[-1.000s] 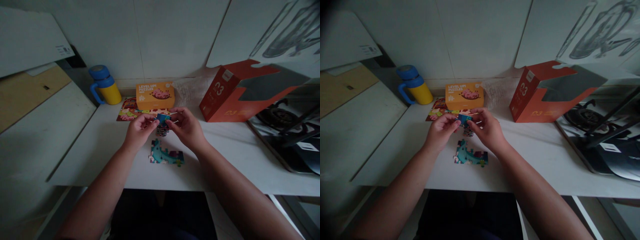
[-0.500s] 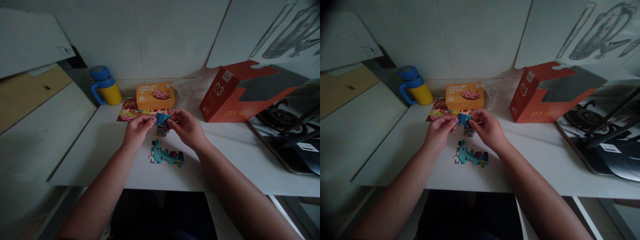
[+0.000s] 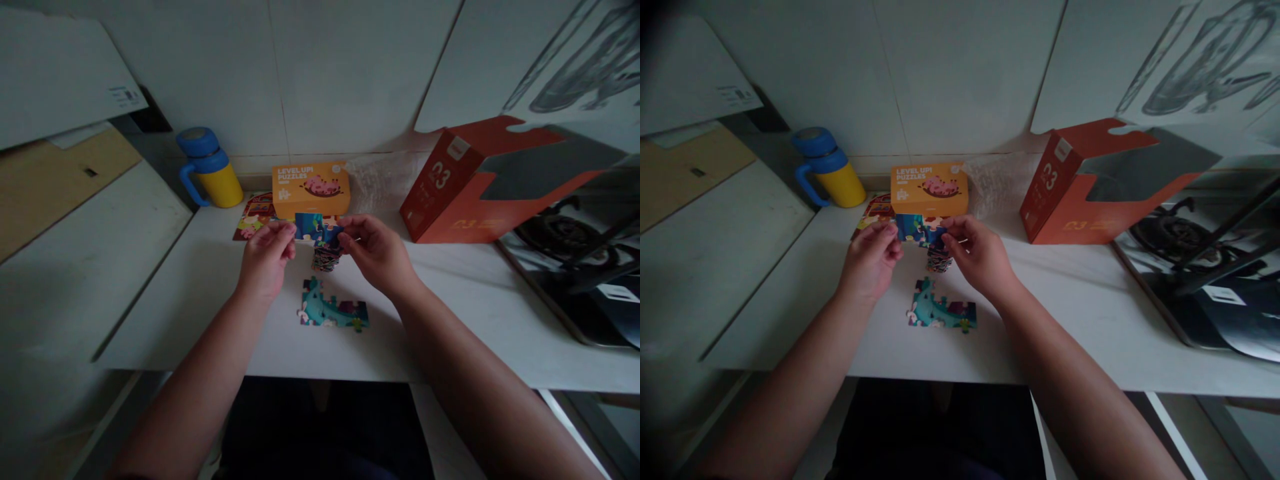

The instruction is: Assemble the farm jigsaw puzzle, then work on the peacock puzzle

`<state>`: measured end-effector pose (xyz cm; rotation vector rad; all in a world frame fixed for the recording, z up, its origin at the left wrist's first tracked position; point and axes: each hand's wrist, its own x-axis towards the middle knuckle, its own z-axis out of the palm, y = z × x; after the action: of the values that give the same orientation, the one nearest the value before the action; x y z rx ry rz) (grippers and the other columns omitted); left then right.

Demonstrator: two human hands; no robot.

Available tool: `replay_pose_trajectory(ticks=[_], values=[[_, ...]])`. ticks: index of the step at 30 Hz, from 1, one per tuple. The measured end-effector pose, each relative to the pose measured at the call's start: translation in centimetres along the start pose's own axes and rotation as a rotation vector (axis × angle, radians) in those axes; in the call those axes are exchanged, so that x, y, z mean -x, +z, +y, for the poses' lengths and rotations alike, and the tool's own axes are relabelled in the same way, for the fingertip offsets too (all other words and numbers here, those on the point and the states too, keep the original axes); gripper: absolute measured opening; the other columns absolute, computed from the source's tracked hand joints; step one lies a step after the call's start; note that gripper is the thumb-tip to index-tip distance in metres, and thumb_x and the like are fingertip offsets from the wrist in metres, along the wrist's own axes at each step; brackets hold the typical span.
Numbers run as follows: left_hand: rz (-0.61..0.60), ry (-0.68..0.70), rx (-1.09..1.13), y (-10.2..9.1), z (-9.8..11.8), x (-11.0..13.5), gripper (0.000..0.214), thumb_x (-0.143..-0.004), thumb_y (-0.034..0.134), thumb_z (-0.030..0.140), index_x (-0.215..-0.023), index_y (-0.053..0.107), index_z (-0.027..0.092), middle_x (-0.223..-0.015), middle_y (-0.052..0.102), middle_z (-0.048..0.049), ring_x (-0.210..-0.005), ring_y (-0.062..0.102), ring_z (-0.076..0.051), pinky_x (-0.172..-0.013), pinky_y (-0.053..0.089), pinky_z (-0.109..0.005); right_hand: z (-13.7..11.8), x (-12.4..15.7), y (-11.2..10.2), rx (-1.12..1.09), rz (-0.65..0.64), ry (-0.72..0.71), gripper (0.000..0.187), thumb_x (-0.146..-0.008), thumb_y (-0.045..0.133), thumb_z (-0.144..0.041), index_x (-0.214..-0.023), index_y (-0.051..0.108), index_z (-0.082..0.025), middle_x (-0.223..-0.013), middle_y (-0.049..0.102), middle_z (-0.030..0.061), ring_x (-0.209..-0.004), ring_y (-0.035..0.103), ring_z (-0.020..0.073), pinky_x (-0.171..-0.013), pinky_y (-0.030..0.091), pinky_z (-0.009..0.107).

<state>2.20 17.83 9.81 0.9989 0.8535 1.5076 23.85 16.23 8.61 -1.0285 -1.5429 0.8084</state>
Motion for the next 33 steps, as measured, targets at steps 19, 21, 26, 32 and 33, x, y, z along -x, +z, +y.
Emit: replay_pose_trajectory(ticks=[19,21,26,32,33], values=[[0.027,-0.018,-0.037,-0.3,0.0,-0.5,0.033,-0.069,0.094,0.039,-0.085,0.072,0.02,-0.075,0.063,0.0035,-0.058,0.052,-0.006,-0.052,0.041,-0.019,-0.2,-1.8,-6.6,0.502,0.073,0.078,0.028,-0.099,0.063,-0.035,-0.114,0.082,-0.02,-0.095,0.082,0.0084,-0.083,0.074,0.0224,-0.074,0.056,0.033],[0.015,-0.011,-0.055,-0.3,0.0,-0.5,0.033,-0.07,0.093,0.039,-0.085,0.072,0.02,-0.073,0.062,0.0036,-0.057,0.052,-0.006,-0.052,0.04,-0.019,0.2,-1.9,-7.8,0.649,-0.028,0.098,0.025,-0.098,0.063,-0.029,-0.111,0.083,-0.021,-0.095,0.083,0.0082,-0.083,0.075,0.0227,-0.073,0.054,0.032],[-0.003,-0.02,-0.081,-0.3,-0.2,-0.4,0.032,-0.071,0.092,0.039,-0.087,0.072,0.019,-0.07,0.061,0.0042,-0.056,0.052,-0.006,-0.052,0.04,-0.019,1.3,-1.9,-9.6,0.775,-0.364,0.179,0.019,-0.093,0.067,-0.023,-0.098,0.086,-0.025,-0.087,0.084,0.0029,-0.071,0.072,0.0183,-0.066,0.051,0.028],[-0.022,-0.038,-0.084,-0.6,-0.6,-0.6,0.028,-0.073,0.092,0.038,-0.087,0.076,0.02,-0.069,0.062,0.0031,-0.056,0.052,-0.007,-0.052,0.041,-0.019,1.8,-1.8,-9.1,0.763,-0.496,0.197,0.022,-0.093,0.066,-0.02,-0.097,0.087,-0.026,-0.09,0.085,0.0014,-0.072,0.074,0.0182,-0.069,0.052,0.029],[-0.022,-0.038,-0.081,-0.6,-0.6,-0.6,0.027,-0.073,0.092,0.037,-0.087,0.077,0.02,-0.07,0.063,0.0026,-0.057,0.052,-0.007,-0.052,0.041,-0.018,1.9,-1.8,-9.0,0.77,-0.507,0.202,0.022,-0.092,0.067,-0.02,-0.096,0.087,-0.027,-0.089,0.085,0.0014,-0.071,0.074,0.0183,-0.068,0.052,0.029]])
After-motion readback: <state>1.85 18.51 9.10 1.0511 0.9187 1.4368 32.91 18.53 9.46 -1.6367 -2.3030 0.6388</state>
